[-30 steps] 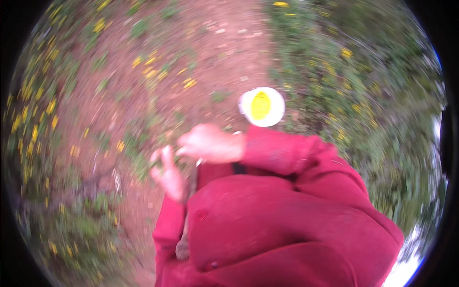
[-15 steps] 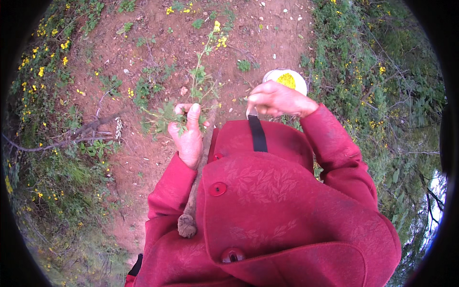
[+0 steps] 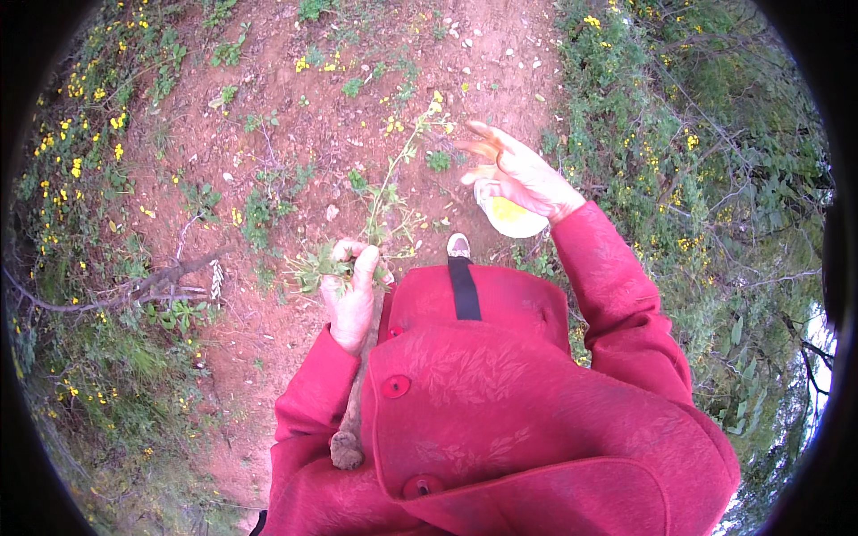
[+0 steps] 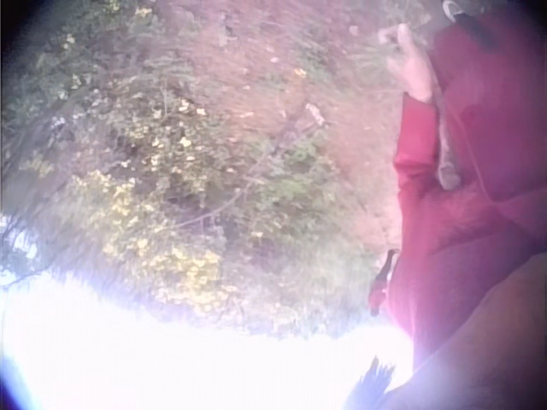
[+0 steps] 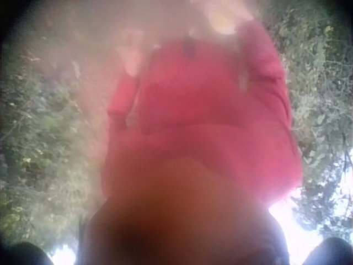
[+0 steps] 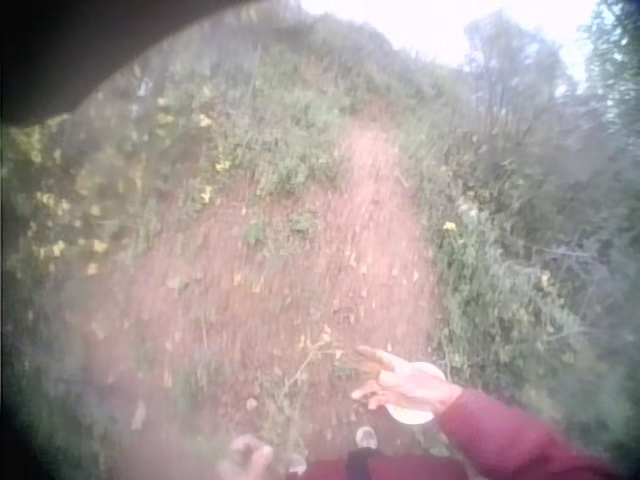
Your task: The person walks along a dirt path in a wooded area and repeatedly plucks small yellow flowers from bushes. They hold a white container in one hand and place the picked flowers into it. The person continues moving and picking flowers throughout the clip.
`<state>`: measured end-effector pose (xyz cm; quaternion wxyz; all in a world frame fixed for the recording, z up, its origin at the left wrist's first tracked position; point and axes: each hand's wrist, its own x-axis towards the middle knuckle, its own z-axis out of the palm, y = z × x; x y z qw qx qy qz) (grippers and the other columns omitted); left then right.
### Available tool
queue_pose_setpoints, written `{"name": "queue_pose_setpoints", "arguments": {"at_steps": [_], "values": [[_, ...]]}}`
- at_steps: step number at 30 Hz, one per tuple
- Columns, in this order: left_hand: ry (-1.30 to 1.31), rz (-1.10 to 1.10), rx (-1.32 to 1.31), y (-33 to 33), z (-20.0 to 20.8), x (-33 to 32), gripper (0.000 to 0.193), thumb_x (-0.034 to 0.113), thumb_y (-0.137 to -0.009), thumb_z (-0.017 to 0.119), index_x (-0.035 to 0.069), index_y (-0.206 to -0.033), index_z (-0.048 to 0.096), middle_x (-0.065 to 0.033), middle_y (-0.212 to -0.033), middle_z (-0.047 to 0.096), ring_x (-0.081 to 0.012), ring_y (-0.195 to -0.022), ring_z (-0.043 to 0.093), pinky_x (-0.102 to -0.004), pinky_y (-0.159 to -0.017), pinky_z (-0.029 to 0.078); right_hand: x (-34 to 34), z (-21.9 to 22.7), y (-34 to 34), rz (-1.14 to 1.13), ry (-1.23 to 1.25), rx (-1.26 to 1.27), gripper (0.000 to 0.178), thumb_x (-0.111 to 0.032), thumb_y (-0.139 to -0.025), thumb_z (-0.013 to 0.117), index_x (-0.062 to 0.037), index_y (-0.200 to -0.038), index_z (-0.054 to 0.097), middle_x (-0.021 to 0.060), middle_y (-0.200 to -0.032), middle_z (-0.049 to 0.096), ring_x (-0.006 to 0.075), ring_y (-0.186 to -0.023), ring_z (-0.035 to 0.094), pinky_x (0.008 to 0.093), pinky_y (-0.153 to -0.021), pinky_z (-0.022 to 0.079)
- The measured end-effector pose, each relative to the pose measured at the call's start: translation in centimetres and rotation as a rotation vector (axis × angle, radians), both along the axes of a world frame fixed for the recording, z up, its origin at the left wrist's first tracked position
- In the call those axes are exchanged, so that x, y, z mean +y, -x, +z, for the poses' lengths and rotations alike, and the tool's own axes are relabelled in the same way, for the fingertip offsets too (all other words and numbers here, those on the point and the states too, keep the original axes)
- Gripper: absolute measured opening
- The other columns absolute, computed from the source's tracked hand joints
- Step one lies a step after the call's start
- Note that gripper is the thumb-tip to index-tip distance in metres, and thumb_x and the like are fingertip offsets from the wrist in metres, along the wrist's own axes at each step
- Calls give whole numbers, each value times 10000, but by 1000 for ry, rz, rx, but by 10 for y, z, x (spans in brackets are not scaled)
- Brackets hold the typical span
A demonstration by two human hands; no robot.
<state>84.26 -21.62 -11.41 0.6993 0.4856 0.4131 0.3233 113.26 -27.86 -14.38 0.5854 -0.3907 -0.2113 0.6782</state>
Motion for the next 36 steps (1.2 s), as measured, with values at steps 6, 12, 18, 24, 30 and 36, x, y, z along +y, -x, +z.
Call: {"name": "queue_pose_setpoints", "arguments": {"at_steps": [6, 12, 18, 24, 30, 36], "values": [[63, -11, 33, 6, -7, -4, 104, 128, -847, 607, 73, -830, 520, 21, -757, 505, -65, -641, 502, -224, -568, 459, 49, 33, 23, -5, -86, 147, 484, -183, -839, 622, -61, -1247, 394, 91, -1054, 562, 152, -791, 594, 224, -584, 480], [85, 312, -85, 17, -19, 11, 420, 100, -811, 652, 84, -1165, 426, -32, -1083, 506, -117, -874, 528, -259, -749, 445, 58, 46, 36, -236, -36, -175, 122, -91, -846, 600, -24, -941, 563, 45, -785, 592, 90, -607, 551, 202, -515, 443], [172, 352, 56, 31, -17, 13, 825, 147, -787, 687, 51, -1373, 115, -187, -1359, 300, -224, -1132, 441, -354, -927, 384, 71, 40, 65, -78, -90, -482, 116, -72, -835, 605, -22, -936, 577, 20, -725, 585, 78, -607, 564, 205, -530, 457], [-262, 333, 391, 37, -9, 15, 944, 107, -791, 638, 75, -1398, -85, -264, -1430, 130, -365, -1293, 264, -429, -1023, 289, 82, 35, 101, 235, -125, -441, 108, -79, -842, 599, -27, -936, 582, 16, -789, 592, 75, -667, 574, 212, -578, 475], [-367, 224, 78, 31, -10, 16, 520, 66, -831, 565, -14, -1285, 325, -178, -1169, 515, -225, -1105, 503, -323, -945, 384, 90, 32, 149, 509, -148, -233, 110, -82, -852, 589, -32, -949, 575, 13, -795, 599, 72, -678, 585, 207, -588, 489], [-235, 145, 195, 35, -11, 17, 116, 94, -888, 526, 1, -822, 546, 31, -653, 471, -38, -623, 407, -209, -541, 358, 97, 30, 139, 499, -98, -215, 246, -221, -894, 542, -18, -1032, 536, 52, -874, 594, 123, -738, 605, 233, -619, 501]]}}
